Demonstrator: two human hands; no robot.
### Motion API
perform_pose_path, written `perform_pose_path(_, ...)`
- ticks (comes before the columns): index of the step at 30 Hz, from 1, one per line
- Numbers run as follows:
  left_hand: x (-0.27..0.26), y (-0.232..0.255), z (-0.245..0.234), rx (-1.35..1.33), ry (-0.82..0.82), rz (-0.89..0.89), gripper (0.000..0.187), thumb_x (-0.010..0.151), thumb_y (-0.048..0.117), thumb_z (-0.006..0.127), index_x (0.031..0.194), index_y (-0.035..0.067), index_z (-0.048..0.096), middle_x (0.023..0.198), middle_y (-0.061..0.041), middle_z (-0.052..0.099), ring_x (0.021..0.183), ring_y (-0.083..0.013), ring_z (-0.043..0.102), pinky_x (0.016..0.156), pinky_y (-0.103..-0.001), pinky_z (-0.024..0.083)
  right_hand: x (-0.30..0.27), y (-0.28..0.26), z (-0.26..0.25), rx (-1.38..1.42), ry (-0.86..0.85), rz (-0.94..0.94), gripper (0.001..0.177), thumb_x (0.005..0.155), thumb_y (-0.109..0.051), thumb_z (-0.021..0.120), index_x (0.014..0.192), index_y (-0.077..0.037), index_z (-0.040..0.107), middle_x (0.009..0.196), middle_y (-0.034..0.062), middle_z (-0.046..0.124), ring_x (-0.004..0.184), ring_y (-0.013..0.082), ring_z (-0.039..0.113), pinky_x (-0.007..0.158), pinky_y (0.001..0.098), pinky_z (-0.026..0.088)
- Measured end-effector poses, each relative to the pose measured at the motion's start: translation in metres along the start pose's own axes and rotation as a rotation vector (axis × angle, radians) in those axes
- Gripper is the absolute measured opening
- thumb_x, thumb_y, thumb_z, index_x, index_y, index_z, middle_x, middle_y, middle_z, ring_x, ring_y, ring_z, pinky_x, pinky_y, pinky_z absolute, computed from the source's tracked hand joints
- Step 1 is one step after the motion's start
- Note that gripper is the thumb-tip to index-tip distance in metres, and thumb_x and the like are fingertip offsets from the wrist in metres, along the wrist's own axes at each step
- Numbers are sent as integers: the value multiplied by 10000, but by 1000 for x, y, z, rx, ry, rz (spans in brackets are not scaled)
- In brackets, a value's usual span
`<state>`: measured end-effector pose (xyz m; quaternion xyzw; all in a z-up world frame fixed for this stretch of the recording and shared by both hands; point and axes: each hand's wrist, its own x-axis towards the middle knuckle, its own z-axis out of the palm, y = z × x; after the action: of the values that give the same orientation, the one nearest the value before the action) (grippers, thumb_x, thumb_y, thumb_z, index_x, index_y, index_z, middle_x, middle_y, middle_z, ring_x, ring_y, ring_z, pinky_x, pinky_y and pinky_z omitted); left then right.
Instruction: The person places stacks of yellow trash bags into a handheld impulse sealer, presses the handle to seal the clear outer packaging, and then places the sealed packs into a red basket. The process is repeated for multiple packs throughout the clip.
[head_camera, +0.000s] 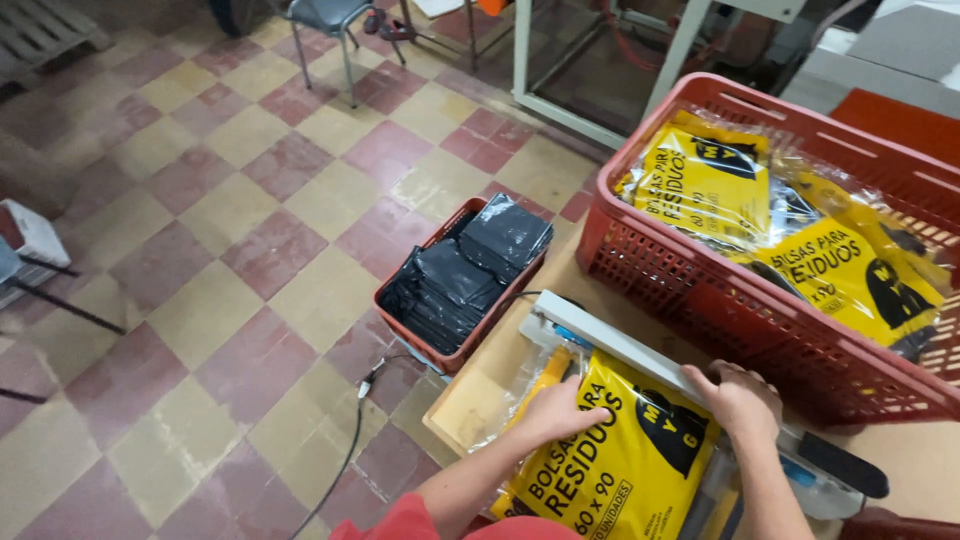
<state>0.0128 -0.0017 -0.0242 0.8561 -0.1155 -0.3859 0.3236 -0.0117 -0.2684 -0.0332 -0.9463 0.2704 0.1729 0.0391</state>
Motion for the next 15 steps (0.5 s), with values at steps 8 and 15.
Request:
perform_pose_path(8, 1, -2, 5, -49, 9, 42, 494, 892, 497, 569, 1218, 128, 535, 1086, -67, 698, 907, -195, 690, 732, -344, 564, 1, 2, -4, -11, -26, 3, 737, 899, -771, 255, 1222, -285, 705, 1181, 29, 756, 1092, 254, 706, 876, 397, 551)
perform_pose_path(15, 13, -22, 33, -76, 100, 188, 633, 757, 554, 716, 1108, 33, 634, 1090, -241, 687, 1137, -441, 633, 960, -531, 509, 7, 19, 16, 72, 150, -108, 785, 975, -787, 252, 1241, -195, 693, 1179, 119, 759, 1177, 330, 676, 940, 485, 523)
